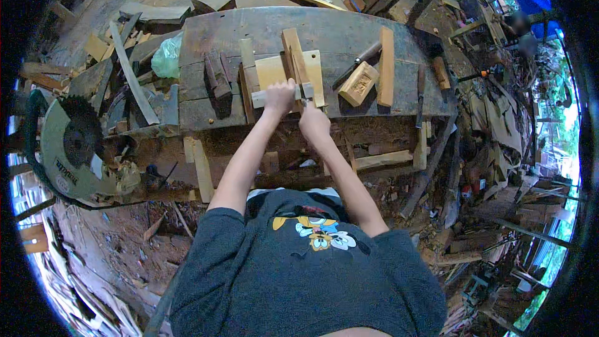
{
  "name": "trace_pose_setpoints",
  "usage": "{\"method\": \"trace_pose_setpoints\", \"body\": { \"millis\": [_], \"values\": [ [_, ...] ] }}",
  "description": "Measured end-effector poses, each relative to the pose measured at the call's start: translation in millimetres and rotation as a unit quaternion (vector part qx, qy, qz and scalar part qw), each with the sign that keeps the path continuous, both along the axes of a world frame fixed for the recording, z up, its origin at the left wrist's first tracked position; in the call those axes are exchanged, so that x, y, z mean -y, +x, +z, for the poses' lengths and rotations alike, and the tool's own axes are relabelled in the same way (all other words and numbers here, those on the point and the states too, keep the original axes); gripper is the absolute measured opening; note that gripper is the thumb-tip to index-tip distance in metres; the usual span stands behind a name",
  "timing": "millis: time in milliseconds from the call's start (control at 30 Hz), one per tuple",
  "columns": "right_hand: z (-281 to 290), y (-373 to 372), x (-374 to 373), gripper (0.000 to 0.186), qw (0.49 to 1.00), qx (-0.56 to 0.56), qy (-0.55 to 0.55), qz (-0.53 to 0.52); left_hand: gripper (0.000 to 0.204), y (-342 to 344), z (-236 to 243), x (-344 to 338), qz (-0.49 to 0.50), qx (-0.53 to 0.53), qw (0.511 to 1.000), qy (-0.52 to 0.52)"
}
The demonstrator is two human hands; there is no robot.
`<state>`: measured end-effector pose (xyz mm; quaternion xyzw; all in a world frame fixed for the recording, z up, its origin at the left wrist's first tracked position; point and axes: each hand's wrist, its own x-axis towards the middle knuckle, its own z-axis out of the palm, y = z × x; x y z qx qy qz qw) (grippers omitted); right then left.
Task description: The person shapes a piece of wood with a hand chisel, arranges wooden blocks on the workbench, and cuts into a wooden piece with a handsaw.
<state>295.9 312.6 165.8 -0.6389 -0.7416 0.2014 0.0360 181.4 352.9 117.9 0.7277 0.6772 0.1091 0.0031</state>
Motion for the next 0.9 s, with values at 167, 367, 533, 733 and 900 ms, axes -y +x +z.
{"method": "trace_pose_setpoints", "body": {
  "millis": [167,367,533,733,900],
  "values": [
    [20.9,22.3,57.1,0.023,0.998,-0.010,-0.056,0.021,0.007,-8.8,-15.5,8.8,0.031,-0.055,0.987,0.147],
    [47.8,58.3,98.5,0.020,0.991,-0.036,-0.131,0.000,0.016,-4.4,-1.3,26.0,0.017,-0.051,0.991,0.122],
    [35.6,56.4,78.1,0.021,0.993,-0.049,-0.099,0.044,0.025,-19.3,5.0,25.3,0.096,-0.074,0.979,0.161],
    [35.8,49.1,81.8,0.020,0.989,-0.007,-0.140,0.050,0.056,-22.6,11.7,12.2,0.087,-0.047,0.995,0.009],
    [34.3,47.2,89.6,0.021,0.991,-0.019,-0.132,0.032,0.015,-35.1,-8.1,12.2,0.032,-0.056,0.992,0.104]
  ]
}}
